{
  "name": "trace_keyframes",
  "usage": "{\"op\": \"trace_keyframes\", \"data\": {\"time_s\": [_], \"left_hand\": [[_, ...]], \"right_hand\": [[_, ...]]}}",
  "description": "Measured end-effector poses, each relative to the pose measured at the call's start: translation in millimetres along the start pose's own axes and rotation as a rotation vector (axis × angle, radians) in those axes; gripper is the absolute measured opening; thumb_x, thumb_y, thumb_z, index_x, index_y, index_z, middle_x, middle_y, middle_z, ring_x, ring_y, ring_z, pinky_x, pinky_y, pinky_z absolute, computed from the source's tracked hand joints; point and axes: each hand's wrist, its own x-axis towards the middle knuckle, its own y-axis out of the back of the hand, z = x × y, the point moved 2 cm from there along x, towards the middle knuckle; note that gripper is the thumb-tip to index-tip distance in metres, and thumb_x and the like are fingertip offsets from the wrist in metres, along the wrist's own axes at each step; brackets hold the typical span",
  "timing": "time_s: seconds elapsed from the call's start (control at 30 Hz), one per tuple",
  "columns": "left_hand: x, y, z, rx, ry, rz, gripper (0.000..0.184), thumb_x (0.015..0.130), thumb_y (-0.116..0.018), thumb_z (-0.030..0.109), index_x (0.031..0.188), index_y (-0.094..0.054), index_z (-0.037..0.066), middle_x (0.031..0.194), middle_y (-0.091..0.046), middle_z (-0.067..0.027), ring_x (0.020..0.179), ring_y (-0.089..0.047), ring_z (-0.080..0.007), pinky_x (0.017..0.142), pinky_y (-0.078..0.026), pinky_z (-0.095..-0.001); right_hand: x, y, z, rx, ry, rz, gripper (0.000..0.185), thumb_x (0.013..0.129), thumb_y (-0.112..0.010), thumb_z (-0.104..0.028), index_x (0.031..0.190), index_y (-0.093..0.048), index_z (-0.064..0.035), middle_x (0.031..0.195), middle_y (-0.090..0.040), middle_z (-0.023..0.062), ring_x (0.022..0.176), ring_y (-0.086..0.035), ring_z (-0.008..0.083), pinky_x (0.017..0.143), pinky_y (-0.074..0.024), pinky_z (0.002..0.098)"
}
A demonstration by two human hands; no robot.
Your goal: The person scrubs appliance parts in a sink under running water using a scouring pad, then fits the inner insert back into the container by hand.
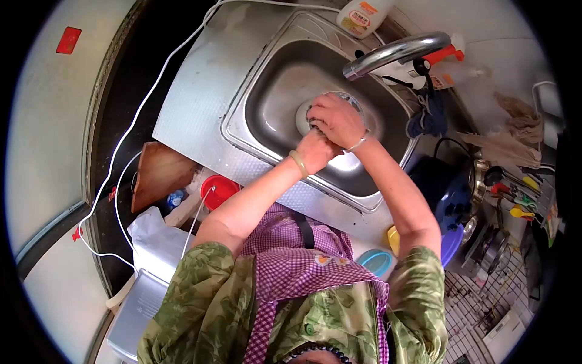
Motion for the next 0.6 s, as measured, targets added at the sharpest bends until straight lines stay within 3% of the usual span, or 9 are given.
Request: {"op": "trace_keyframes", "data": {"time_s": [0.03,0.13,0.27,0.3,0.4,0.43,0.47,0.53,0.6], "left_hand": [[5.3,10.5,5.2,-0.017,0.008,-0.002,0.019,0.076,-0.074,0.024,0.086,-0.071,0.008,0.092,-0.068,-0.0073,0.104,-0.06,-0.0252,0.099,-0.045,-0.042],[7.9,10.5,3.8,0.034,-0.025,-0.119,0.022,0.076,-0.074,0.025,0.088,-0.071,0.007,0.094,-0.069,-0.0078,0.105,-0.06,-0.0263,0.102,-0.044,-0.0419],[5.3,-5.0,6.9,0.099,0.008,-0.061,0.023,0.075,-0.075,0.025,0.087,-0.071,0.006,0.094,-0.068,-0.0079,0.106,-0.06,-0.0255,0.104,-0.043,-0.0421],[2.6,-7.8,9.7,0.066,0.051,0.067,0.022,0.076,-0.074,0.024,0.087,-0.07,0.005,0.095,-0.068,-0.0077,0.107,-0.059,-0.0245,0.104,-0.043,-0.0415],[3.8,3.6,4.5,0.064,-0.011,0.048,0.021,0.078,-0.073,0.025,0.085,-0.07,0.006,0.094,-0.067,-0.0075,0.106,-0.059,-0.024,0.104,-0.042,-0.0414],[3.6,5.9,6.1,0.093,-0.023,-0.101,0.02,0.078,-0.073,0.026,0.082,-0.068,0.007,0.092,-0.066,-0.0071,0.105,-0.058,-0.0236,0.105,-0.042,-0.0419],[5.0,9.2,4.8,0.096,0.001,-0.055,0.02,0.078,-0.073,0.026,0.081,-0.068,0.007,0.091,-0.065,-0.0071,0.104,-0.058,-0.0237,0.105,-0.041,-0.0419],[4.3,8.7,12.6,0.078,0.038,0.027,0.02,0.079,-0.073,0.026,0.08,-0.067,0.008,0.089,-0.065,-0.007,0.103,-0.058,-0.0238,0.105,-0.041,-0.042],[5.8,-1.9,13.9,0.095,0.047,0.094,0.019,0.079,-0.073,0.026,0.081,-0.067,0.008,0.09,-0.065,-0.0083,0.103,-0.058,-0.0244,0.105,-0.041,-0.0417]], "right_hand": [[-5.4,-6.9,17.9,-0.115,-0.063,0.022,0.011,0.078,-0.071,-0.006,0.089,-0.068,-0.0088,0.093,-0.061,0.0093,0.097,-0.06,0.0322,0.084,-0.0508,0.0425],[-25.4,23.5,69.9,-0.222,-0.371,0.37,0.011,0.078,-0.072,-0.01,0.088,-0.069,-0.0093,0.093,-0.062,0.008,0.096,-0.061,0.0308,0.085,-0.0511,0.0422],[-8.0,21.8,11.0,-0.015,-0.095,0.212,0.015,0.077,-0.074,-0.008,0.091,-0.068,-0.0058,0.102,-0.066,0.01,0.102,-0.062,0.0319,0.089,-0.0518,0.039],[-2.4,5.6,0.4,0.05,-0.063,0.097,0.014,0.077,-0.073,-0.008,0.09,-0.069,-0.0051,0.1,-0.065,0.0098,0.103,-0.061,0.0322,0.089,-0.0515,0.0394],[2.2,-6.6,34.8,-0.267,-0.077,0.034,0.012,0.077,-0.07,-0.009,0.088,-0.068,-0.01,0.095,-0.062,0.0093,0.097,-0.06,0.0314,0.085,-0.051,0.0433],[-9.8,14.0,51.0,-0.148,-0.096,0.313,0.012,0.077,-0.069,-0.007,0.088,-0.068,-0.0092,0.095,-0.062,0.0103,0.094,-0.061,0.0324,0.082,-0.0518,0.0431],[-25.5,19.2,74.9,-0.165,-0.358,0.367,0.013,0.077,-0.07,-0.008,0.089,-0.069,-0.0079,0.095,-0.062,0.0111,0.095,-0.061,0.0323,0.084,-0.0516,0.0428],[-43.8,34.7,81.2,-0.034,-0.47,0.414,0.013,0.076,-0.071,-0.009,0.089,-0.07,-0.0081,0.096,-0.063,0.0098,0.098,-0.061,0.0309,0.087,-0.051,0.0418],[-30.3,27.3,48.7,-0.011,-0.209,0.311,0.014,0.075,-0.072,-0.01,0.089,-0.071,-0.0092,0.096,-0.064,0.0082,0.1,-0.061,0.0293,0.088,-0.0509,0.0408]]}}
